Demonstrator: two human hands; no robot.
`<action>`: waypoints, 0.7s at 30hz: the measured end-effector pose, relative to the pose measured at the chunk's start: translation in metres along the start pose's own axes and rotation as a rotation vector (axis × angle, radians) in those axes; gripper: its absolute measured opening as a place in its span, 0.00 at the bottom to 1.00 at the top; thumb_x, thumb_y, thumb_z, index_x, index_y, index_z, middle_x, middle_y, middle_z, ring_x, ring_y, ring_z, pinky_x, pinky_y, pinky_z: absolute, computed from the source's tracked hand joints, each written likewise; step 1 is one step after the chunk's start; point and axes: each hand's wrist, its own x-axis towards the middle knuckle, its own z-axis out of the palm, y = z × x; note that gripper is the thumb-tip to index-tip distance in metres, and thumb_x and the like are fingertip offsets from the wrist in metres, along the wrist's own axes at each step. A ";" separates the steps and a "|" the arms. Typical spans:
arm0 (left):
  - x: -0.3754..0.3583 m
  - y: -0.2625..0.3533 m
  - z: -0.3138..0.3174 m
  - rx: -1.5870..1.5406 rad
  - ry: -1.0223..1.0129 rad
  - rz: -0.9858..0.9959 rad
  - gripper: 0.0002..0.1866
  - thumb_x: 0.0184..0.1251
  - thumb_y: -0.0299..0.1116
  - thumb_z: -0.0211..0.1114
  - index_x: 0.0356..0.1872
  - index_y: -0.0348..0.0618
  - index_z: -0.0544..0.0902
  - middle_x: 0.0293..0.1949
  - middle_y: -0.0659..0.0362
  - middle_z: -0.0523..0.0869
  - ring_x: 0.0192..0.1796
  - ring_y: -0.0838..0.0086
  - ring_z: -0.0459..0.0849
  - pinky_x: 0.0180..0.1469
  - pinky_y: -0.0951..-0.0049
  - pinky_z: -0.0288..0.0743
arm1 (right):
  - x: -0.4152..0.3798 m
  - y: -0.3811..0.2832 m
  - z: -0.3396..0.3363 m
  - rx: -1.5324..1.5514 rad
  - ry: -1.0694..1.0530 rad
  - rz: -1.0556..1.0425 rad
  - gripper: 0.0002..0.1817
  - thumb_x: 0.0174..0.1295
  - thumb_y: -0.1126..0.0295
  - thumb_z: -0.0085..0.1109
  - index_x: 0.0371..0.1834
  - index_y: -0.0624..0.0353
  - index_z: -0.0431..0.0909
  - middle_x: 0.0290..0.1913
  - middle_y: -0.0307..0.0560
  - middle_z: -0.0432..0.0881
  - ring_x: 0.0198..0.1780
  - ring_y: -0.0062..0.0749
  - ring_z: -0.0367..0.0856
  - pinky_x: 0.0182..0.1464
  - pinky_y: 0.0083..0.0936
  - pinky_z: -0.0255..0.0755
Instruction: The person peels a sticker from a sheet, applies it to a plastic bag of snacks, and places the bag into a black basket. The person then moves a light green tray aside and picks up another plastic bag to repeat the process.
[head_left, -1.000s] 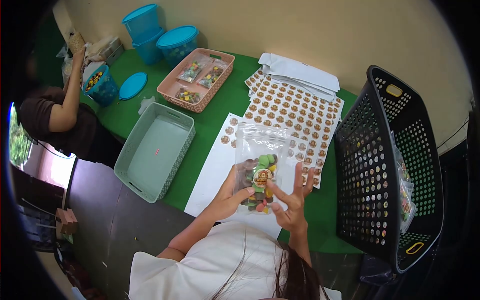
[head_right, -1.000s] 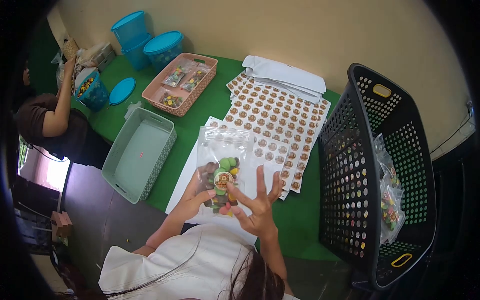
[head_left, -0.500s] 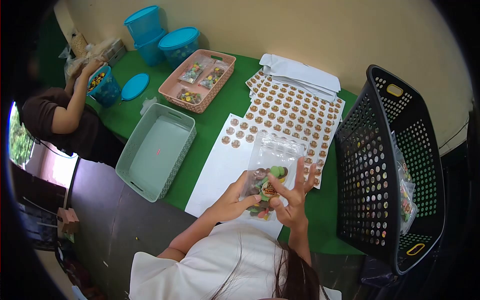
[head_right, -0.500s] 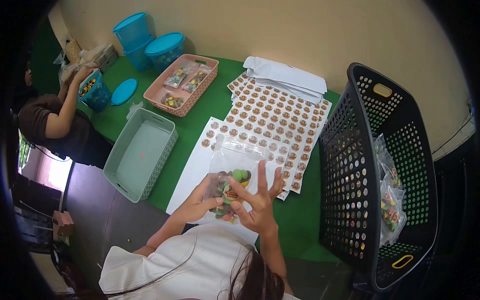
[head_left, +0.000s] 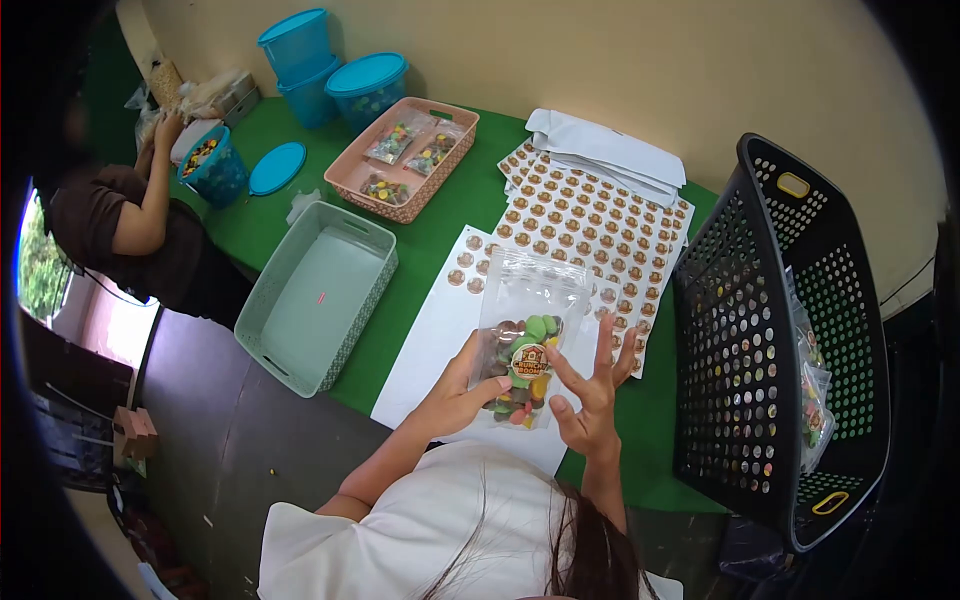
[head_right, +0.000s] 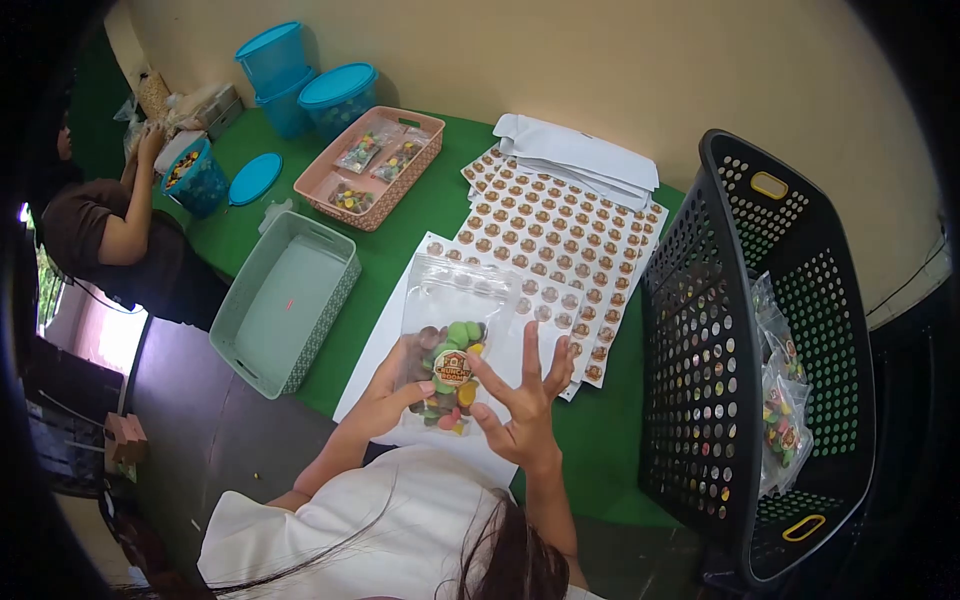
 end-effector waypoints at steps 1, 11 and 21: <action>0.000 -0.001 0.000 0.003 0.008 0.030 0.26 0.52 0.23 0.49 0.56 0.36 0.55 0.53 0.51 0.64 0.55 0.69 0.65 0.56 0.70 0.59 | -0.002 -0.002 0.001 0.024 -0.010 -0.010 0.18 0.54 0.50 0.46 0.46 0.39 0.75 0.65 0.53 0.45 0.66 0.48 0.26 0.61 0.44 0.17; 0.000 -0.003 0.002 0.017 0.001 0.026 0.25 0.55 0.22 0.48 0.56 0.36 0.55 0.50 0.53 0.67 0.52 0.71 0.68 0.54 0.72 0.62 | -0.005 -0.003 -0.003 0.022 0.000 0.022 0.19 0.55 0.52 0.43 0.46 0.42 0.75 0.65 0.54 0.45 0.66 0.50 0.28 0.61 0.46 0.19; 0.003 -0.002 0.008 0.063 -0.081 -0.048 0.26 0.52 0.21 0.48 0.55 0.37 0.56 0.53 0.52 0.63 0.55 0.69 0.64 0.56 0.70 0.59 | -0.005 -0.015 0.002 -0.004 -0.097 -0.051 0.18 0.54 0.50 0.45 0.48 0.36 0.74 0.65 0.52 0.46 0.66 0.48 0.26 0.60 0.44 0.15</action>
